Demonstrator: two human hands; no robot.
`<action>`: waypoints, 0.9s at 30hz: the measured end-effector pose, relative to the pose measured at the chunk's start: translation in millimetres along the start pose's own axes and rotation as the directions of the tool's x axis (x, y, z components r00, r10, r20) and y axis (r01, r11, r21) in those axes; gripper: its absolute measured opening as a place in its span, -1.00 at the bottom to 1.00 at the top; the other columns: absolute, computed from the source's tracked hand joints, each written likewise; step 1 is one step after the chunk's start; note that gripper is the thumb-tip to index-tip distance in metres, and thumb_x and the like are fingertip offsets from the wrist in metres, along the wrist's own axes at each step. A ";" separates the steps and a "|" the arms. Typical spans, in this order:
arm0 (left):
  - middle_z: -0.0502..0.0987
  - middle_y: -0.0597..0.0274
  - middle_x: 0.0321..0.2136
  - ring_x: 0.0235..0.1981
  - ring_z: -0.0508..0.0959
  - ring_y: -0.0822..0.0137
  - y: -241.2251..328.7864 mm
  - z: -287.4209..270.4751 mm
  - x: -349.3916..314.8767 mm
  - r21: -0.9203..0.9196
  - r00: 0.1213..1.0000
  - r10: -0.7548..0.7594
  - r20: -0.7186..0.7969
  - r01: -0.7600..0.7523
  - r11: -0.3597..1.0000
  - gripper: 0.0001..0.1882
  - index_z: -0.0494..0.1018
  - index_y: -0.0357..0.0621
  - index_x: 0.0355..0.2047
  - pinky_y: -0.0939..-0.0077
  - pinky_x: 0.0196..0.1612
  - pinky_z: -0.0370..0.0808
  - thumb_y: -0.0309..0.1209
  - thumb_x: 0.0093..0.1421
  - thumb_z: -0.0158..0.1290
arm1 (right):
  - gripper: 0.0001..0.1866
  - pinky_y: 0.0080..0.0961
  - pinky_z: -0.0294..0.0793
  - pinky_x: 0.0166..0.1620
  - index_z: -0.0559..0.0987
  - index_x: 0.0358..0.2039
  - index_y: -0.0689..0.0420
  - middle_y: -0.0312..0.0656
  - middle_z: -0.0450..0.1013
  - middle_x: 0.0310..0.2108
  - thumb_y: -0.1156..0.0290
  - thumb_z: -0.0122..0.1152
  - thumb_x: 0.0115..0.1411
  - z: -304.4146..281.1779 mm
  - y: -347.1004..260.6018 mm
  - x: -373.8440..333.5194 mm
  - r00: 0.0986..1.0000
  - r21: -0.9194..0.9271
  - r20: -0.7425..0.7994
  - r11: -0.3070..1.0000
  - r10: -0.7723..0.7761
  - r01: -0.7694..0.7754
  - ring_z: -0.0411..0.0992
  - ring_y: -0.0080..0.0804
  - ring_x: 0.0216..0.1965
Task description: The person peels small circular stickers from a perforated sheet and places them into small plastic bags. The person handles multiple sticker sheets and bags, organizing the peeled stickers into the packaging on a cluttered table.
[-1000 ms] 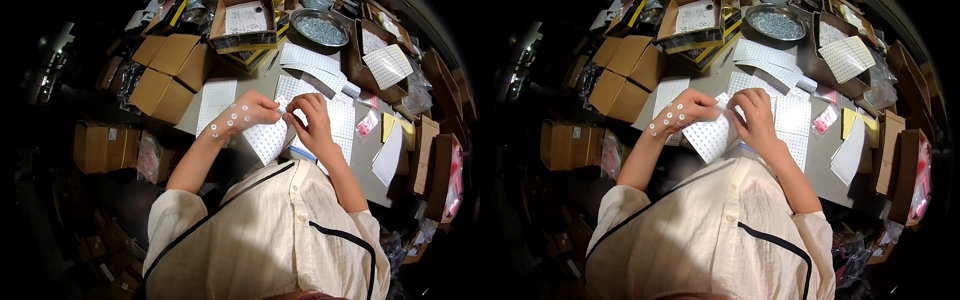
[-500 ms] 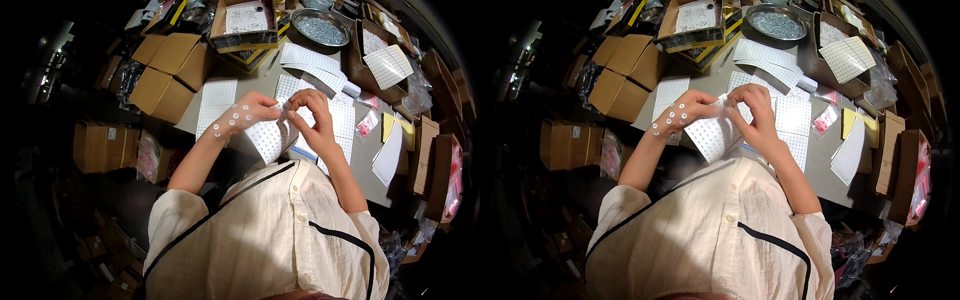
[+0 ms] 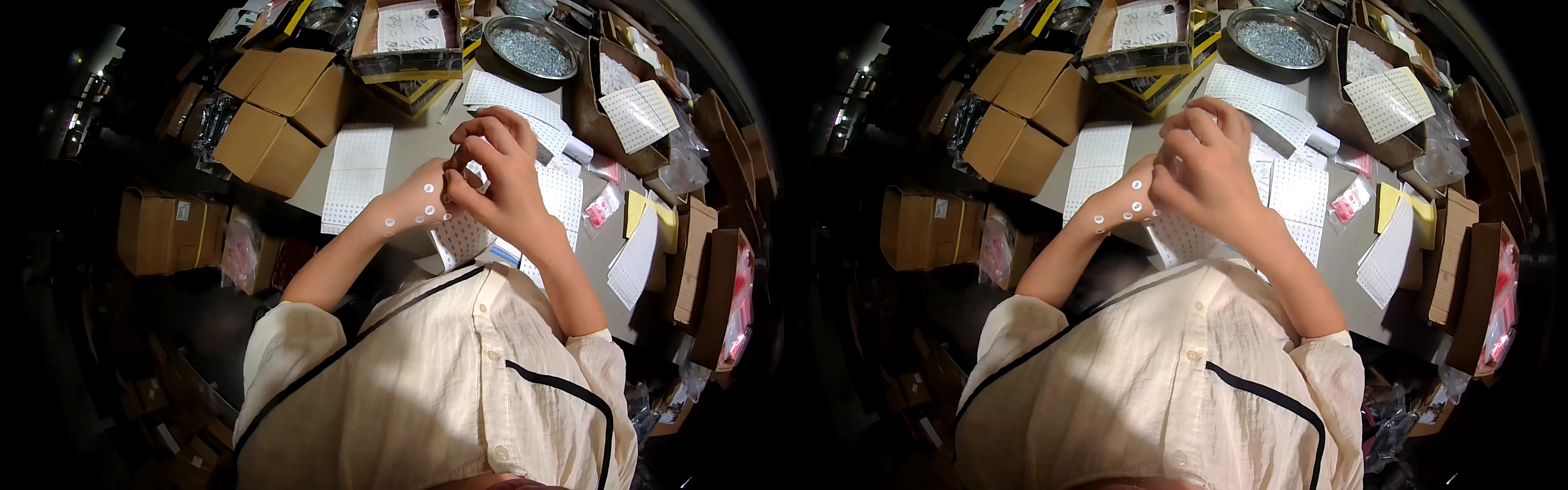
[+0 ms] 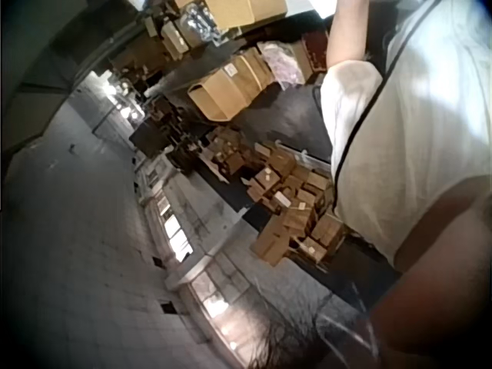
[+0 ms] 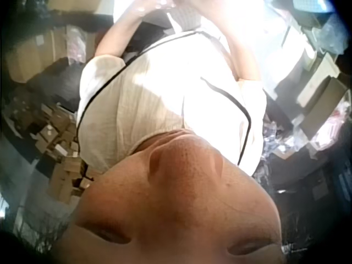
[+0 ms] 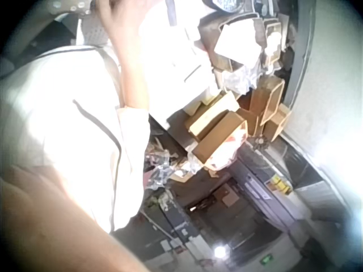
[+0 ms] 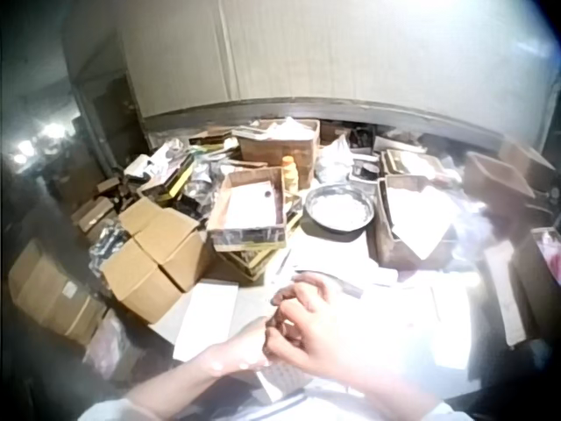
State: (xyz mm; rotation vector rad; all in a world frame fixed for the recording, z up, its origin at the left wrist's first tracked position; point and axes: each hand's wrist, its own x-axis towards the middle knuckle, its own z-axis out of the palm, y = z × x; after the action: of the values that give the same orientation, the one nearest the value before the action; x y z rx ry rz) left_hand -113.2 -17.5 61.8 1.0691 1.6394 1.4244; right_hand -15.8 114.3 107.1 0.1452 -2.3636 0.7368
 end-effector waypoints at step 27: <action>0.50 0.45 -0.58 -0.57 0.40 0.69 22.0 -21.6 -5.3 -0.159 0.906 -0.398 0.143 0.418 0.895 -0.84 0.57 -0.29 -0.47 0.73 -0.53 0.27 -0.41 0.13 0.20 | -0.83 -0.50 0.50 -0.21 0.56 -0.22 0.24 -0.14 0.52 -0.32 0.57 0.29 0.16 8.5 26.3 -69.9 0.941 0.303 0.156 0.892 0.302 -0.336 0.54 -0.38 -0.32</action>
State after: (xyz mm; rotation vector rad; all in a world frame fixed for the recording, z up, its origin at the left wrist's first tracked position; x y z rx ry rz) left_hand -127.5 -30.0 86.6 0.6330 1.5087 1.1886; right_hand 26.8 125.9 46.3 -0.0721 -2.3738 1.3105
